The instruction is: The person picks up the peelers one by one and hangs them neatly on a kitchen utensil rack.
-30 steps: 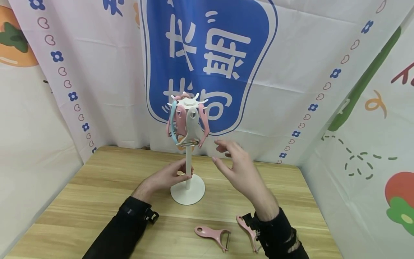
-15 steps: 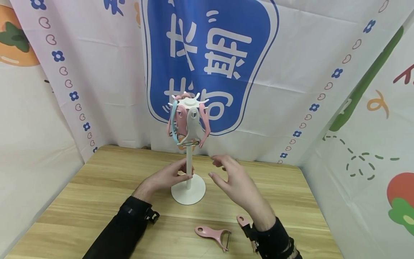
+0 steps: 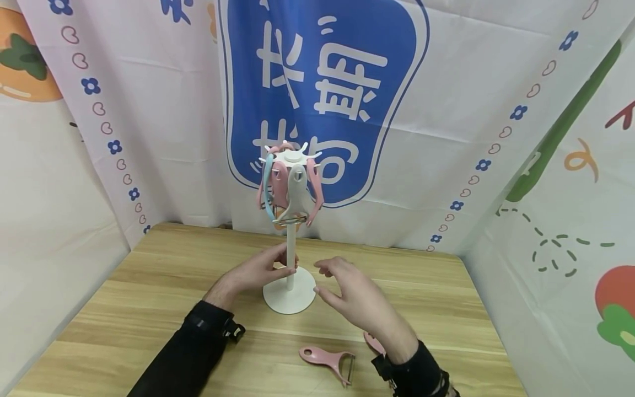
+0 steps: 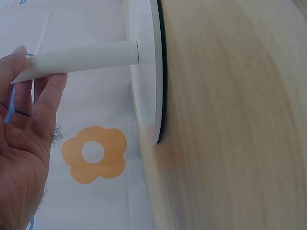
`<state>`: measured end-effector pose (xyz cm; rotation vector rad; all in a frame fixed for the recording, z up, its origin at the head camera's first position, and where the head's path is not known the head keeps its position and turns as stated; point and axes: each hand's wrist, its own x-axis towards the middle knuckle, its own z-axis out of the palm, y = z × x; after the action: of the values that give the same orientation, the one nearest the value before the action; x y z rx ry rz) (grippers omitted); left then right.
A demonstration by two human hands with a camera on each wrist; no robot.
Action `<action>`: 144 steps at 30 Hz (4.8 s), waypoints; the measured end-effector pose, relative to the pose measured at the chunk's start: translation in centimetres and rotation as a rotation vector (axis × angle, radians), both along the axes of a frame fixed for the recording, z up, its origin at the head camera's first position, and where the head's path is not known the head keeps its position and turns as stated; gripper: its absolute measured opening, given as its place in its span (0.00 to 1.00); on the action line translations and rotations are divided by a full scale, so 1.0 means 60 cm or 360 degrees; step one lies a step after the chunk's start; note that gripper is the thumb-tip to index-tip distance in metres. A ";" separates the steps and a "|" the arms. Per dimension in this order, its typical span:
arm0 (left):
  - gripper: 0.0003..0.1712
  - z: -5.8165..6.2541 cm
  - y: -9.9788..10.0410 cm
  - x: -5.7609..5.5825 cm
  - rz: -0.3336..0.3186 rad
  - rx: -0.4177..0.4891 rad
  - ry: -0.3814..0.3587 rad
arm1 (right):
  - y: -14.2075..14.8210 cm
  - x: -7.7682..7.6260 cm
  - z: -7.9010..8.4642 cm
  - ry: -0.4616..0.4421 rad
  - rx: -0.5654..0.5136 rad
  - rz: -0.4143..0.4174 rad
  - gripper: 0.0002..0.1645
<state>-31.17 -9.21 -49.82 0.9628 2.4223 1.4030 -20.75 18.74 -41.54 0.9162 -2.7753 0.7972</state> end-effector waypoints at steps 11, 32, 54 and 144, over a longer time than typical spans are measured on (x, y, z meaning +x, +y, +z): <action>0.16 -0.004 0.002 -0.003 0.0006 -0.0014 0.0008 | -0.007 0.012 -0.040 -0.0014 0.0291 0.0171 0.27; 0.20 0.000 0.001 0.000 0.0024 -0.0028 -0.0020 | -0.015 0.041 -0.093 -0.0180 0.0603 0.0333 0.28; 0.15 -0.003 0.001 0.000 0.0037 -0.0006 -0.0010 | -0.026 0.064 -0.123 -0.0297 0.0815 0.0272 0.16; 0.15 -0.001 -0.001 0.001 -0.0017 0.0002 0.0024 | 0.021 -0.007 0.108 0.0598 -0.0421 -0.0003 0.27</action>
<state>-31.13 -9.24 -49.87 0.9890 2.4234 1.3991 -21.15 20.01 -35.07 0.9046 -2.2862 0.8635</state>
